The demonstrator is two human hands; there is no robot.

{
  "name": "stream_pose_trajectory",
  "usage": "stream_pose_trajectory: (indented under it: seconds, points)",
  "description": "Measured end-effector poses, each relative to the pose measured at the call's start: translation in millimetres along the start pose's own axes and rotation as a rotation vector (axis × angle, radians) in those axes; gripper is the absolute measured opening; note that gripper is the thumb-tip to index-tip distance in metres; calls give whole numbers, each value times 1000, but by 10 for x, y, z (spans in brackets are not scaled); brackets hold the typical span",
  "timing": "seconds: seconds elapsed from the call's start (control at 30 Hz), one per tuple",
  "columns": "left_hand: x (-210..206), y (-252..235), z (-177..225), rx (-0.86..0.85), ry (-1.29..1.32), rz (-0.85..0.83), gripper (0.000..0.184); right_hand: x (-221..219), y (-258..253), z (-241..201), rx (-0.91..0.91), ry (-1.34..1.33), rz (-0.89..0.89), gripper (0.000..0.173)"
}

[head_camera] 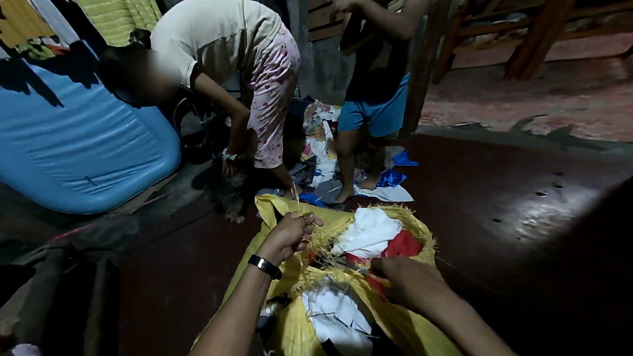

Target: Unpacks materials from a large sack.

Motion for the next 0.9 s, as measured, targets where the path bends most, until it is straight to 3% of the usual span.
stream_pose_trajectory:
  seconds: [0.13,0.2,0.33,0.53,0.6,0.7,0.73,0.83,0.9]
  points:
    - [221,87,-39,-95,-427,173,34,92,21,507,-228,49,-163,45]
    - [261,92,-57,-98,-472,197,32,215,74,577,-257,42,-137,48]
    - [181,116,8,-99,-471,171,26,266,106,440,-78,-58,46,55]
    - [74,121,62,-84,-365,126,23,-66,-43,-188,118,-78,34,61]
    - [59,123,73,-73,-353,117,23,-137,-91,-342,93,-30,29,57]
    - [85,114,58,-80,-401,130,26,-193,-93,-473,25,93,104,15]
    - [119,117,49,-92,-426,147,27,-186,-74,-473,0,119,85,9]
    - [271,127,7,-153,-500,217,30,-168,-30,-292,-46,97,1,13]
    - [393,147,-8,-179,-586,277,30,-115,-14,-62,-109,59,-79,28]
Point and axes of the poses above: each hand's wrist, its own y-axis away from the middle knuckle, its own x-axis out of the back of the hand, z = x × y, the point moved 2 cm from there along -y, towards the middle knuckle, and after that the axes turned 12 degrees about -y, right-handed, at the moved point
